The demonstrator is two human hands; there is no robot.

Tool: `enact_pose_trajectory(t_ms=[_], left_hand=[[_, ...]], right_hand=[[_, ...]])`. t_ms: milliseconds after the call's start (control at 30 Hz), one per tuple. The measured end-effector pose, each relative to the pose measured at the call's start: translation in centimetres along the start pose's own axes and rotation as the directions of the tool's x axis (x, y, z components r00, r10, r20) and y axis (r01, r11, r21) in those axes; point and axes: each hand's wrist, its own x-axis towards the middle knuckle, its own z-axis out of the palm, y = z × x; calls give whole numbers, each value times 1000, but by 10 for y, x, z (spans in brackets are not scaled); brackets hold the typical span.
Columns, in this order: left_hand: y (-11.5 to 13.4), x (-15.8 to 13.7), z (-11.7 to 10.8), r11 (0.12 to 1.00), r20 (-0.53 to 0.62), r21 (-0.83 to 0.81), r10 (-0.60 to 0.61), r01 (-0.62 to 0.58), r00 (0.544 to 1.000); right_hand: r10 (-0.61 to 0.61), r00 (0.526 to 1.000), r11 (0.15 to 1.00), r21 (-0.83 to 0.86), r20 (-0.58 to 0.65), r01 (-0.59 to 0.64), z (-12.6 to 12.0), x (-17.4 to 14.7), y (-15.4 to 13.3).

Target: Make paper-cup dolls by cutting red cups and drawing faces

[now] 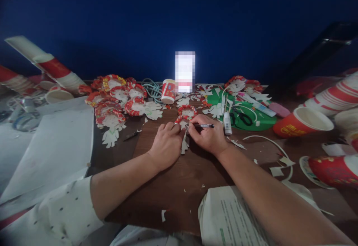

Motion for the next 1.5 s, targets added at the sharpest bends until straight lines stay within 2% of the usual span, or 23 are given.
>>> enact_pose_trajectory(t_ms=[133, 367, 533, 767, 1500], left_hand=[[0, 0, 2, 1000, -13, 2, -3, 3, 1000], [4, -3, 3, 999, -4, 32, -4, 4, 1000], [8, -5, 1, 999, 49, 38, -23, 21, 999], [12, -6, 3, 997, 120, 64, -51, 44, 991], [16, -9, 5, 992, 108, 116, -59, 46, 992]], right_hand=[[2, 999, 1000, -24, -48, -3, -1, 1, -1], [-20, 999, 1000, -6, -34, 19, 2, 0, 0], [-61, 998, 997, 52, 10, 60, 3, -1, -1], [-66, 997, 997, 53, 42, 63, 6, -3, -1], [-39, 997, 997, 74, 62, 35, 4, -3, -2]])
